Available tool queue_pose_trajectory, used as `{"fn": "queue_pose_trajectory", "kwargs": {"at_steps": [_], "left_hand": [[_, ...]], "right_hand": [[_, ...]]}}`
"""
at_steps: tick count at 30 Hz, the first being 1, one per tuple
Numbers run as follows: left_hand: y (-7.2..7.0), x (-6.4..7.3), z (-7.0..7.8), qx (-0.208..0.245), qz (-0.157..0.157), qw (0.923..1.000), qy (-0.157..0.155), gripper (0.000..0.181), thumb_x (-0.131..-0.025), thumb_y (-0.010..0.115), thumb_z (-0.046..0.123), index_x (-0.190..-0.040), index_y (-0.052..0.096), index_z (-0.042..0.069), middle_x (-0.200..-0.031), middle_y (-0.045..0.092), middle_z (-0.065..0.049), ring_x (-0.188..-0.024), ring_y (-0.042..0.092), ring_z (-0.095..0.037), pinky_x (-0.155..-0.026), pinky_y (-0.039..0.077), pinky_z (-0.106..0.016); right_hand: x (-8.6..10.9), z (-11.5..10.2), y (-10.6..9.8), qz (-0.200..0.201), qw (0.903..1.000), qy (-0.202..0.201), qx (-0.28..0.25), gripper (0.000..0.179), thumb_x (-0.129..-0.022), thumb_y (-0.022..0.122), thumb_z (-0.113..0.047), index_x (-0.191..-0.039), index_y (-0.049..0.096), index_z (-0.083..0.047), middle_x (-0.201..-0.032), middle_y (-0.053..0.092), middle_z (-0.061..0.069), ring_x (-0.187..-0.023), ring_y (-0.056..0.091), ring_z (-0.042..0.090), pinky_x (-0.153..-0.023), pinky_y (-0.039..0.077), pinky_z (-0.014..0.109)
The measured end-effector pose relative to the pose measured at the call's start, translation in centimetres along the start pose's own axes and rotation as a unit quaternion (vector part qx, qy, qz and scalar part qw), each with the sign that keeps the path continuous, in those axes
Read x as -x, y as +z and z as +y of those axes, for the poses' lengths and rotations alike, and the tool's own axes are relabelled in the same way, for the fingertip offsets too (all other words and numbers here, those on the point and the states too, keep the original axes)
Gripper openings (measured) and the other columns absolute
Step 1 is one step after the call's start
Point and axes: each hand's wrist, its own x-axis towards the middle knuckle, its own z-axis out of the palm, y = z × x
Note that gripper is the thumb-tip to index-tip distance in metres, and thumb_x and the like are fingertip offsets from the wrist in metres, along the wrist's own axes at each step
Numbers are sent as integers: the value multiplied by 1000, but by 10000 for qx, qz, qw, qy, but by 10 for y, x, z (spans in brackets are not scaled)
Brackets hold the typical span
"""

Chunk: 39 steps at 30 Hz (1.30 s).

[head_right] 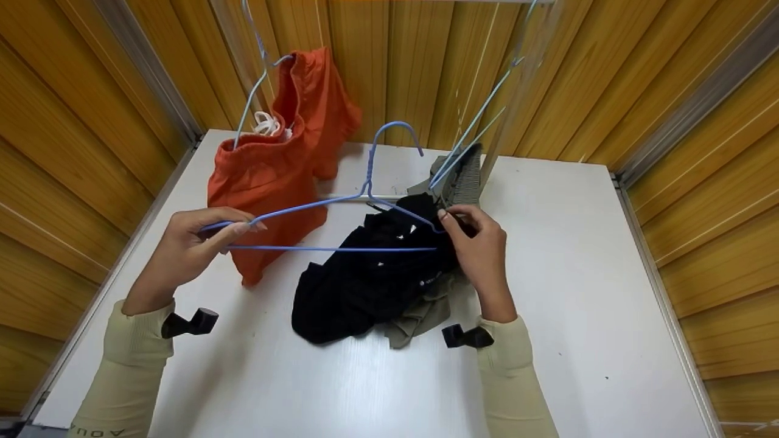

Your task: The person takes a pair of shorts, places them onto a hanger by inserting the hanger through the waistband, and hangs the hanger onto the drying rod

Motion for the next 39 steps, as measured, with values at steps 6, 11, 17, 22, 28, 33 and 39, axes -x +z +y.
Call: {"fn": "queue_pose_trajectory", "kwargs": {"at_steps": [6,11,17,22,28,33,39], "left_hand": [[2,0,0,-45,-34,10000,76,14,-91,66,17,-101,75,12,-93,74,-2,-80,64,-16,-76,55,-23],[6,-1,0,-88,-23,9996,267,13,-91,66,16,-99,75,12,-92,74,1,-80,65,-14,-77,55,-23],[12,-3,0,-284,6,9980,561,11,-90,67,17,-96,75,11,-90,73,0,-81,63,-10,-77,53,-20],[16,-4,-2,-346,46,9971,682,12,-90,66,15,-97,74,7,-91,73,1,-83,63,-10,-79,53,-21],[18,-4,-4,-263,162,9962,816,12,-91,65,12,-97,73,6,-92,73,-2,-84,65,-11,-81,53,-21],[18,-4,-5,-197,270,9959,840,12,-91,65,11,-97,73,5,-92,73,-4,-85,65,-12,-82,53,-21],[16,-2,-7,-105,351,9964,768,12,-91,65,9,-99,73,5,-92,74,-5,-88,67,-14,-87,53,-22]], "right_hand": [[3,-6,0,0,9997,-76,215,33,-92,65,-36,-113,69,-11,-87,69,-20,-86,61,-4,-79,42,14],[6,-12,2,68,9995,-271,136,30,-91,66,-36,-109,71,-13,-86,68,-20,-86,62,-2,-81,42,16],[8,-22,7,-10,9981,-614,-7,25,-91,68,-30,-106,72,-12,-89,69,-18,-86,62,-1,-77,44,13],[9,-29,7,-267,9970,-704,190,26,-91,66,-33,-109,71,-15,-93,68,-16,-87,61,-1,-76,44,12],[8,-32,7,-624,9939,-685,590,28,-93,64,-30,-115,69,-14,-97,67,-12,-88,58,-2,-77,42,11],[8,-33,4,-1025,9886,-807,752,31,-96,60,-31,-122,65,-14,-109,68,1,-94,56,-4,-81,41,11],[12,-33,-7,-1885,9684,-1407,824,42,-97,59,-25,-138,53,-20,-138,56,4,-124,50,10,-96,33,5]]}}
